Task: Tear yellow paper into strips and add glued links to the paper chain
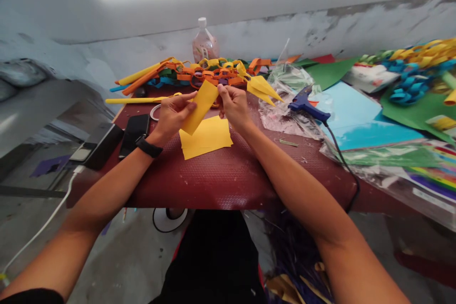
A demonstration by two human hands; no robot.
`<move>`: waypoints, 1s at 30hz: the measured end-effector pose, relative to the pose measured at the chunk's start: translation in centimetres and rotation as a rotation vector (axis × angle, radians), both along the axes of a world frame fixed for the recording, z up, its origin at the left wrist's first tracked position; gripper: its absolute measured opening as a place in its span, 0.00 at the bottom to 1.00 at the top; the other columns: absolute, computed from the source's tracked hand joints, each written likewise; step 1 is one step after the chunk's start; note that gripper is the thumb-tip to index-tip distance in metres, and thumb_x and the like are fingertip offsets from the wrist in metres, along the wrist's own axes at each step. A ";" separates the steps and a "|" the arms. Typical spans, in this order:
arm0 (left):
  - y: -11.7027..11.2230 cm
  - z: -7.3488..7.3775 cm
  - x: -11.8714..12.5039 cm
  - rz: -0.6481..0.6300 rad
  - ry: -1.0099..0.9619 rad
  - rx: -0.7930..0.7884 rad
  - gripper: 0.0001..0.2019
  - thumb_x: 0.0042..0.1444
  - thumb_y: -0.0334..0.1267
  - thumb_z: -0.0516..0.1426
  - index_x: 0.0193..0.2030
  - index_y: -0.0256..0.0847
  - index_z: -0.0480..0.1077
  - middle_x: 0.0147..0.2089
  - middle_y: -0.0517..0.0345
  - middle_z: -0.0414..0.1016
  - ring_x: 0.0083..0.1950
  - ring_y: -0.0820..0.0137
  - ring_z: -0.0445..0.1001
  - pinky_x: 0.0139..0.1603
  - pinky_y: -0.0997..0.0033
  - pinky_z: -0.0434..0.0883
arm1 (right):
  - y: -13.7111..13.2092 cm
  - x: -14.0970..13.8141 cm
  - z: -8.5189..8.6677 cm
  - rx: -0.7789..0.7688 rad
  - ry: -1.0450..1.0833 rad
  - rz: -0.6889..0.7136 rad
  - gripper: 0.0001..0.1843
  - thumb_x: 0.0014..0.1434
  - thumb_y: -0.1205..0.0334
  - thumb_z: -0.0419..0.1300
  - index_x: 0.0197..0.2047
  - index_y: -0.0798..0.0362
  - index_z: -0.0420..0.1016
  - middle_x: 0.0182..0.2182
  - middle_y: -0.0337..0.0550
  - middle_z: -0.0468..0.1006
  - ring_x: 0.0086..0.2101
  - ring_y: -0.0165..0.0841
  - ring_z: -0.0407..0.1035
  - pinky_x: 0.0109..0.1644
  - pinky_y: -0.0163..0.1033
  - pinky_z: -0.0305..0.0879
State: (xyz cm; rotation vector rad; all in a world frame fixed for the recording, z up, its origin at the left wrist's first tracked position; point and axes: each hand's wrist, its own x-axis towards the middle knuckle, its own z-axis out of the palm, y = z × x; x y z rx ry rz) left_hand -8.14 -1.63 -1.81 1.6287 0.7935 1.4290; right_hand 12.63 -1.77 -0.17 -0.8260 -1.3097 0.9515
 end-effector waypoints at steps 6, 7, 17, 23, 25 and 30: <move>0.3 -0.3 0.0 0.028 -0.044 -0.027 0.27 0.57 0.58 0.75 0.57 0.44 0.86 0.48 0.50 0.90 0.45 0.62 0.88 0.48 0.59 0.85 | -0.2 0.0 -0.3 -0.036 -0.128 0.207 0.32 0.61 0.34 0.75 0.26 0.51 0.72 0.21 0.34 0.69 0.18 0.22 0.58 0.17 0.32 0.60; 0.3 -0.3 0.0 0.024 -0.050 -0.037 0.27 0.57 0.58 0.75 0.57 0.44 0.86 0.48 0.50 0.90 0.44 0.62 0.88 0.48 0.59 0.85 | -0.1 0.1 -0.4 -0.019 -0.126 0.215 0.32 0.61 0.33 0.75 0.26 0.51 0.71 0.21 0.34 0.68 0.18 0.22 0.58 0.17 0.32 0.59; -0.4 0.6 0.1 -0.032 -0.073 -0.091 0.28 0.54 0.59 0.76 0.54 0.43 0.87 0.49 0.47 0.90 0.47 0.60 0.89 0.49 0.60 0.86 | 0.1 0.5 -0.3 0.040 -0.197 0.197 0.37 0.57 0.23 0.72 0.26 0.50 0.69 0.19 0.33 0.68 0.16 0.23 0.57 0.17 0.33 0.53; -0.1 0.4 -0.1 -0.033 -0.060 -0.090 0.25 0.51 0.54 0.78 0.51 0.41 0.88 0.48 0.48 0.90 0.47 0.62 0.88 0.52 0.59 0.86 | 0.0 0.8 0.2 0.073 -0.239 0.209 0.38 0.56 0.22 0.72 0.27 0.49 0.68 0.18 0.33 0.68 0.15 0.22 0.56 0.17 0.34 0.49; 0.1 0.2 0.0 -0.036 -0.070 -0.088 0.25 0.51 0.51 0.79 0.52 0.41 0.88 0.46 0.48 0.90 0.45 0.63 0.88 0.52 0.59 0.86 | 0.1 0.9 0.1 0.058 -0.255 0.186 0.38 0.56 0.21 0.71 0.27 0.49 0.68 0.17 0.32 0.67 0.15 0.23 0.57 0.17 0.33 0.50; 0.5 -0.2 0.0 -0.009 -0.126 -0.083 0.23 0.52 0.50 0.77 0.51 0.42 0.88 0.43 0.50 0.90 0.43 0.63 0.88 0.46 0.63 0.86 | 0.2 1.1 -0.5 -0.013 -0.293 0.234 0.37 0.55 0.23 0.73 0.30 0.51 0.73 0.19 0.32 0.67 0.16 0.23 0.58 0.17 0.33 0.55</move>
